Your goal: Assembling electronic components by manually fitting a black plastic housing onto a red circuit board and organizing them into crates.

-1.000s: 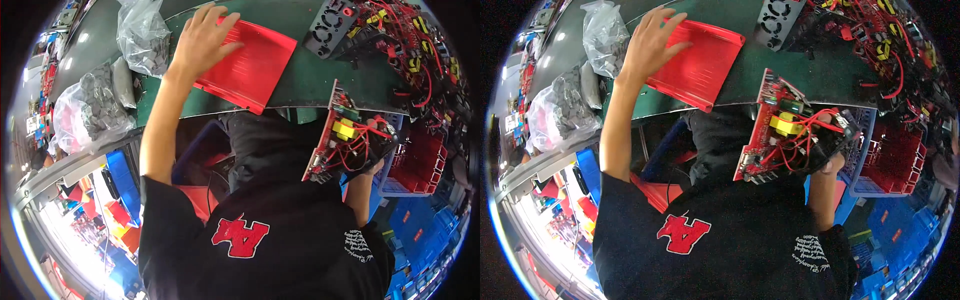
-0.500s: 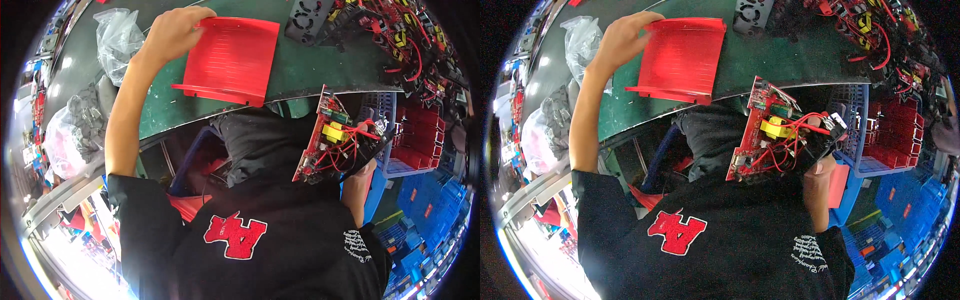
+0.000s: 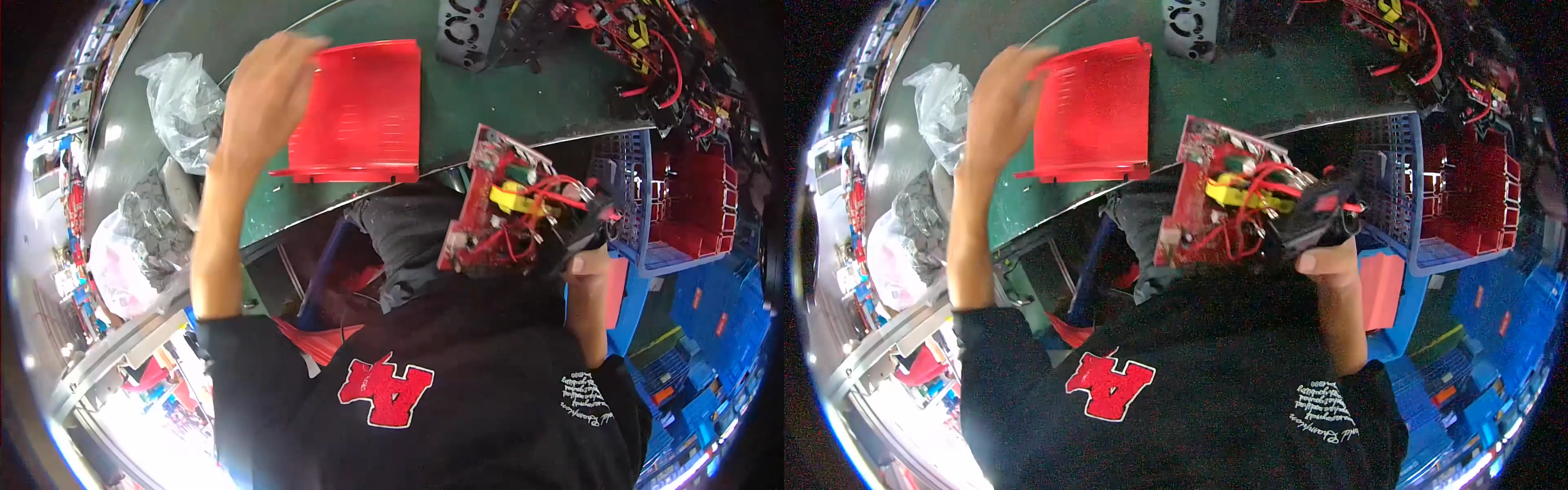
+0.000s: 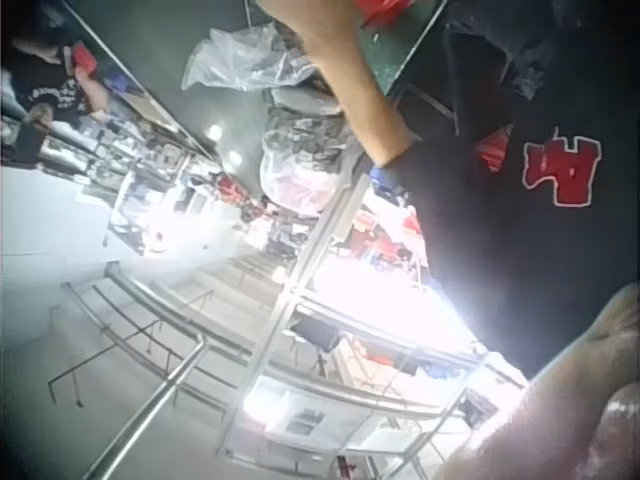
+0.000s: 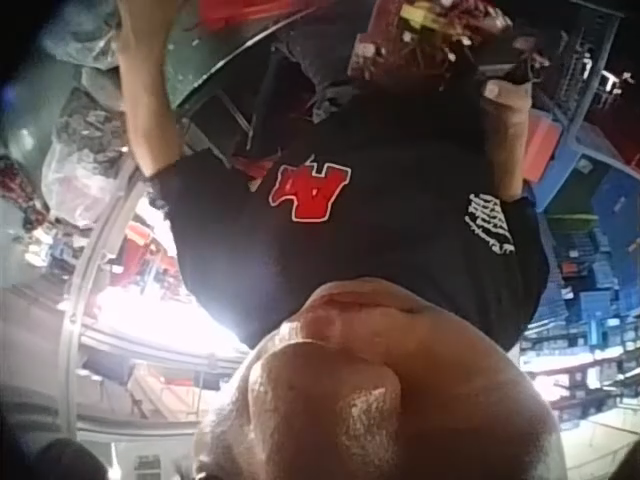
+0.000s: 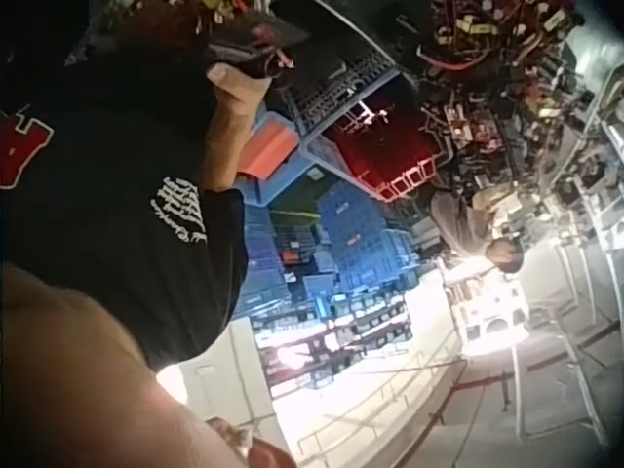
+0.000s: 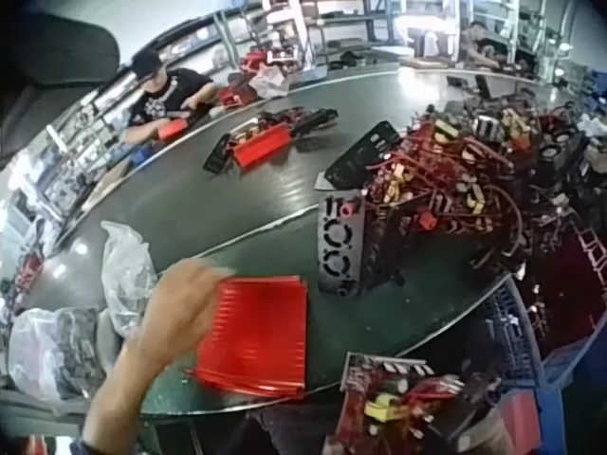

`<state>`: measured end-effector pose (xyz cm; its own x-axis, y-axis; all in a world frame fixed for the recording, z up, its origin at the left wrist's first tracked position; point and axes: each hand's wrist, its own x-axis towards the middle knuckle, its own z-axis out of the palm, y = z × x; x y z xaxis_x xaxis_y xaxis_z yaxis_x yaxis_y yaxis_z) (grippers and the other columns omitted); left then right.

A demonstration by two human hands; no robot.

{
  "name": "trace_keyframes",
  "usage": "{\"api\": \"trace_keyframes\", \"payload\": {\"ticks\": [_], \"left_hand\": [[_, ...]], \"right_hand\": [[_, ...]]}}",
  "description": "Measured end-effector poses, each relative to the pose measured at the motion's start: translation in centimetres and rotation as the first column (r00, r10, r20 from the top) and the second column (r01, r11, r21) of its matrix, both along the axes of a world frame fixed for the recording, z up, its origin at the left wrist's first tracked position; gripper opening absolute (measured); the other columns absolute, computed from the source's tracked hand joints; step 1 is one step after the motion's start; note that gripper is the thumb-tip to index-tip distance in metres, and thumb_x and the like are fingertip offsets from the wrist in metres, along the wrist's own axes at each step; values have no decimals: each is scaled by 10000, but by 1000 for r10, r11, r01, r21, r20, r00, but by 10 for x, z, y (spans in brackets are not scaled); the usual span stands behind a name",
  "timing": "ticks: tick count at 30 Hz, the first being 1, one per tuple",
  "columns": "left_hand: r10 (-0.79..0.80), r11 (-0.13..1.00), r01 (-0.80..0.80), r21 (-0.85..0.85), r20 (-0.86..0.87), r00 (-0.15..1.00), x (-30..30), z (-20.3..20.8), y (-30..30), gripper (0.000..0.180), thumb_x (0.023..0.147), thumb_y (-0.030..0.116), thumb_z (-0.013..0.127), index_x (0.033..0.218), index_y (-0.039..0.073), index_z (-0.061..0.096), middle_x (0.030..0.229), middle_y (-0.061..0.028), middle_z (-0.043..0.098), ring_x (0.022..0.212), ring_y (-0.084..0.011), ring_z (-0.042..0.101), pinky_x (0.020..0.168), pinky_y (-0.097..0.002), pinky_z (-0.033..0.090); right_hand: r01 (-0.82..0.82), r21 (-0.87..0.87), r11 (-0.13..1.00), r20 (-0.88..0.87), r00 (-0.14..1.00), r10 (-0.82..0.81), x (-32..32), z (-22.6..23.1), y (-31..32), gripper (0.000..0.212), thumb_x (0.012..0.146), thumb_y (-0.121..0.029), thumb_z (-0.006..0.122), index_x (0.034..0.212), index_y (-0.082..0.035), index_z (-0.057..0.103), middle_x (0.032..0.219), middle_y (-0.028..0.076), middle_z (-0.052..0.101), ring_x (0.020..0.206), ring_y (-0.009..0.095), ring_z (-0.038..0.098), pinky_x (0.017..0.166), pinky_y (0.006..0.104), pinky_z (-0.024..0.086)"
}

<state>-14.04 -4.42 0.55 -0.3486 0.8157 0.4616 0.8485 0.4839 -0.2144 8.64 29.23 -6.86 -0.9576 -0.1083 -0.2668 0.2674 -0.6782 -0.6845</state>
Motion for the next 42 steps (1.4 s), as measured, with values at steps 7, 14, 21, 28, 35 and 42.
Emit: {"api": "trace_keyframes", "payload": {"ticks": [7, 14, 21, 28, 35, 42], "left_hand": [[337, 868, -493, 58, 662, 670, 89, -21, 24, 93, 815, 90, 574, 757, 29, 613, 626, -137, 572, 545, -290, 581, 533, -375, 451], [277, 896, -442, 38, 731, 623, 82, -20, 18, 84, 715, 26, 508, 677, 31, 583, 569, -127, 523, 474, -258, 516, 481, -333, 409], [320, 874, -486, -4, 756, 570, 85, -18, 22, 88, 724, 17, 503, 675, 24, 575, 541, -103, 488, 455, -197, 474, 468, -311, 382], [288, 885, -464, 44, 730, 619, 85, -21, 20, 88, 721, 10, 495, 662, 17, 561, 525, -100, 474, 440, -188, 448, 452, -311, 364], [283, 886, -460, 48, 731, 621, 86, -23, 20, 86, 714, 8, 490, 656, 14, 555, 528, -101, 475, 442, -191, 449, 458, -309, 368], [293, 889, -457, 30, 731, 616, 85, -21, 19, 79, 707, 14, 493, 657, 15, 554, 532, -105, 475, 447, -199, 454, 463, -313, 371]], "right_hand": [[69, 349, 935, 15, 997, -79, -35, 30, -18, 647, 622, -28, 770, 1233, 22, 562, 1126, 107, 652, 1025, 237, 633, 925, 367, 493], [76, 315, 946, 4, 997, -81, -42, 29, -48, 576, 671, -24, 752, 1216, 27, 574, 1115, 99, 659, 1012, 196, 630, 896, 334, 497], [31, 260, 965, 5, 999, -33, -45, 34, -43, 650, 692, 23, 790, 1281, 13, 513, 1159, 92, 635, 1060, 166, 606, 935, 325, 485], [105, 314, 944, -67, 994, -88, -45, 32, -51, 576, 681, -18, 760, 1221, 24, 564, 1105, 95, 655, 1005, 190, 626, 891, 329, 494], [86, 323, 942, -49, 996, -74, -43, 28, -47, 617, 677, -68, 781, 1240, 29, 550, 1108, 100, 654, 1005, 195, 624, 884, 317, 492], [71, 326, 943, -64, 997, -53, -53, 32, -48, 590, 676, -66, 780, 1219, 26, 570, 1087, 91, 663, 984, 178, 626, 872, 310, 494]]}}
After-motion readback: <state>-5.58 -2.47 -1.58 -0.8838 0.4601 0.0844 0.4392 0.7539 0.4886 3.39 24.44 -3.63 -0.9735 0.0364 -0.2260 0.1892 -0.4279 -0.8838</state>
